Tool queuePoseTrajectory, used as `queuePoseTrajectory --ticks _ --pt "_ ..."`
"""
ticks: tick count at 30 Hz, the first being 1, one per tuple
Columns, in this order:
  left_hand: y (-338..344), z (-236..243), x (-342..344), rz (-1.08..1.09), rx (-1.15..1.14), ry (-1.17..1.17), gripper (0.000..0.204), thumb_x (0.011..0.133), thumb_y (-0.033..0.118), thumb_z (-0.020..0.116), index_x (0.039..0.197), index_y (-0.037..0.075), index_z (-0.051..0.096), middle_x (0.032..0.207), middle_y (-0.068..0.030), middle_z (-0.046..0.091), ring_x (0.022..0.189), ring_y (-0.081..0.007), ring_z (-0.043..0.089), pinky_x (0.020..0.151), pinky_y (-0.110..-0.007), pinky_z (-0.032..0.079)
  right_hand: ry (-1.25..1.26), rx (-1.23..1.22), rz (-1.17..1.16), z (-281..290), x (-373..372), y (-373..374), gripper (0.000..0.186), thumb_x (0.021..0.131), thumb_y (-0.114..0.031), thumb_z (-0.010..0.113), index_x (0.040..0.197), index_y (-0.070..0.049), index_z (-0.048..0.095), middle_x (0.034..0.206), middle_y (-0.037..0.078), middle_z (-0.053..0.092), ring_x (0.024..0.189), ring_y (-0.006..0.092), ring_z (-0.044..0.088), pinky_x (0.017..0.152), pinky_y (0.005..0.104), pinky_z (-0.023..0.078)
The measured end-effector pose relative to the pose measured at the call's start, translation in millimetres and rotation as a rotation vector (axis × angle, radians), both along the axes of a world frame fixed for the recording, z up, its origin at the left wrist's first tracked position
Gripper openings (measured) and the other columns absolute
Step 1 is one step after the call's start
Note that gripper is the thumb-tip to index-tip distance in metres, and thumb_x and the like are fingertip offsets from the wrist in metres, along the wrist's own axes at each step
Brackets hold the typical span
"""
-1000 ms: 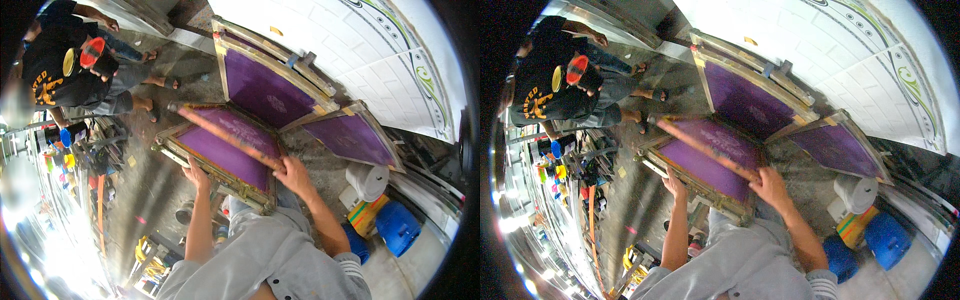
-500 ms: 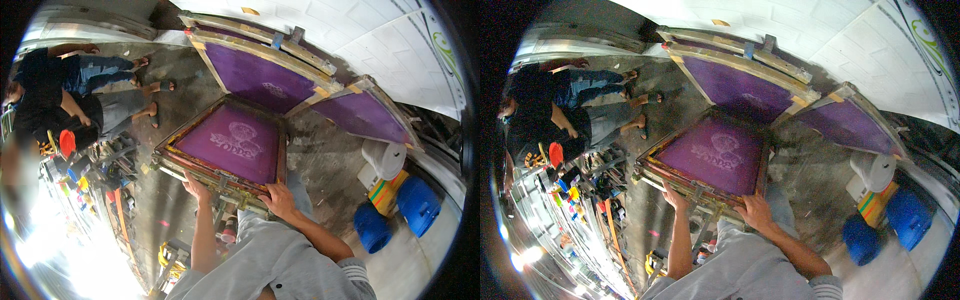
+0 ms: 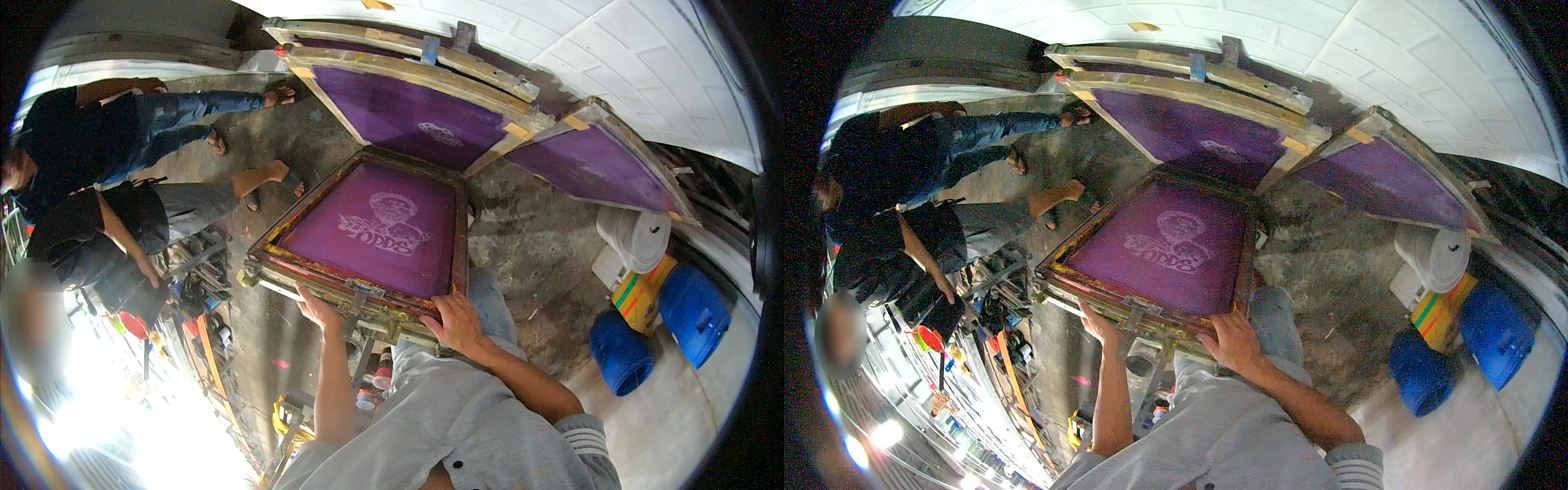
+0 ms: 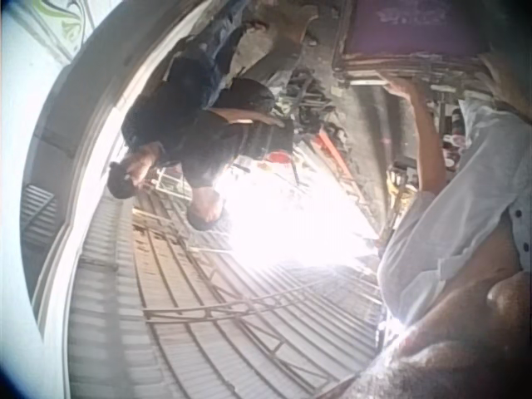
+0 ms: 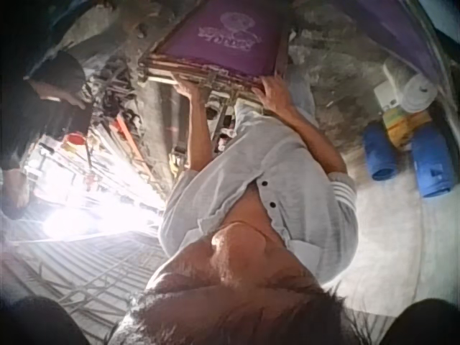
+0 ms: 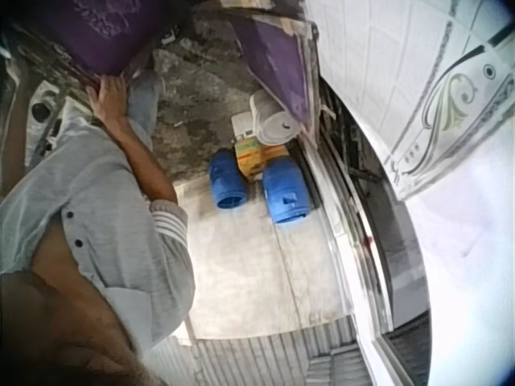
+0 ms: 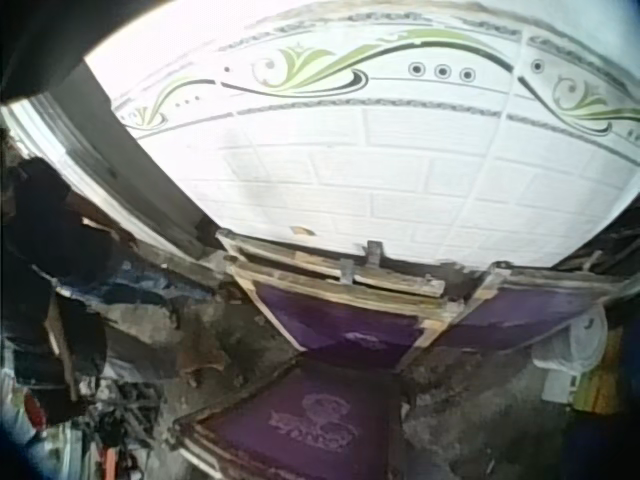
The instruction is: The person positions a white t-shirt on a printing table, retrieves a purple screen-printing frame, and aligns it over the shirt. They then use a squeegee to apply ink through the screen onto the fabric. The person repeats the alignment and squeegee action for a second shirt.
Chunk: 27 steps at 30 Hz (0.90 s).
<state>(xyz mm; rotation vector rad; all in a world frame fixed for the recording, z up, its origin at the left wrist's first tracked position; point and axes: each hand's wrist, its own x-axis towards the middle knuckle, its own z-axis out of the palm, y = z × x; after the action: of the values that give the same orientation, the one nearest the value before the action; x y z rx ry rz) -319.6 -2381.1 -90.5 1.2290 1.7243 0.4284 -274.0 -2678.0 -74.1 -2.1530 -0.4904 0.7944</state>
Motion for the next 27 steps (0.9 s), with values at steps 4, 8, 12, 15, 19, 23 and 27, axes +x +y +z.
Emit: queuePoseTrajectory --ticks 4,8,12,15,19,23,27 --pt "-2 0 3 -0.014 0.028 0.062 0.082 0.093 0.059 0.054 0.151 0.005 0.036 0.155 -0.0174 0.036 0.138 -0.0360 0.038 0.111 -0.053 0.033 -0.001 -0.038 0.014 -2 0 0 0.049 0.087 -0.040 0.070 0.110 0.002 0.062 0.102 0.020 0.065 0.101 0.0380 0.061 0.094 0.0480 0.045" --pt "-1 -1 3 0.018 0.002 0.076 0.081 0.094 0.059 0.054 0.152 0.006 0.036 0.157 -0.0168 0.033 0.139 -0.0368 0.036 0.112 -0.053 0.032 0.026 -0.008 0.013 -3 2 -1 0.049 0.087 -0.040 0.070 0.110 0.002 0.062 0.101 0.021 0.065 0.101 0.0385 0.060 0.094 0.0477 0.045" --pt "4 -9 -2 0.052 -0.049 0.026 0.079 0.095 0.057 0.054 0.152 0.006 0.036 0.157 -0.0164 0.034 0.139 -0.0356 0.037 0.112 -0.052 0.032 0.033 -0.017 0.022 -3 5 -2 0.050 0.087 -0.041 0.069 0.110 0.003 0.062 0.100 0.021 0.065 0.099 0.0391 0.060 0.094 0.0482 0.045" --pt "9 -16 -8 0.036 -0.037 0.028 0.079 0.095 0.057 0.054 0.152 0.005 0.036 0.157 -0.0159 0.034 0.139 -0.0350 0.037 0.112 -0.051 0.032 0.018 -0.010 0.012 -4 6 -2 0.050 0.088 -0.042 0.068 0.109 0.003 0.062 0.099 0.021 0.064 0.098 0.0395 0.060 0.094 0.0485 0.045" --pt "13 -19 -12 0.010 -0.030 -0.005 0.081 0.094 0.057 0.054 0.152 0.004 0.036 0.157 -0.0162 0.034 0.139 -0.0349 0.037 0.113 -0.051 0.031 -0.024 -0.007 0.012 -3 7 -3 0.051 0.088 -0.043 0.067 0.108 0.003 0.062 0.098 0.022 0.064 0.098 0.0395 0.060 0.093 0.0485 0.045" --pt "8 -10 -8 0.031 -0.026 0.026 0.081 0.093 0.058 0.055 0.150 0.002 0.038 0.154 -0.0188 0.036 0.135 -0.0352 0.040 0.112 -0.051 0.033 0.010 -0.019 0.017 3 8 -5 0.050 0.088 -0.043 0.067 0.106 0.003 0.062 0.097 0.021 0.064 0.097 0.0396 0.059 0.093 0.0486 0.045" --pt "1 -1 7 0.025 -0.044 -0.021 0.082 0.092 0.060 0.055 0.147 0.000 0.040 0.149 -0.0202 0.039 0.130 -0.0347 0.044 0.109 -0.051 0.036 0.047 -0.029 0.036 2 14 -4 0.048 0.088 -0.042 0.068 0.103 0.003 0.062 0.096 0.021 0.063 0.097 0.0395 0.060 0.094 0.0491 0.045"
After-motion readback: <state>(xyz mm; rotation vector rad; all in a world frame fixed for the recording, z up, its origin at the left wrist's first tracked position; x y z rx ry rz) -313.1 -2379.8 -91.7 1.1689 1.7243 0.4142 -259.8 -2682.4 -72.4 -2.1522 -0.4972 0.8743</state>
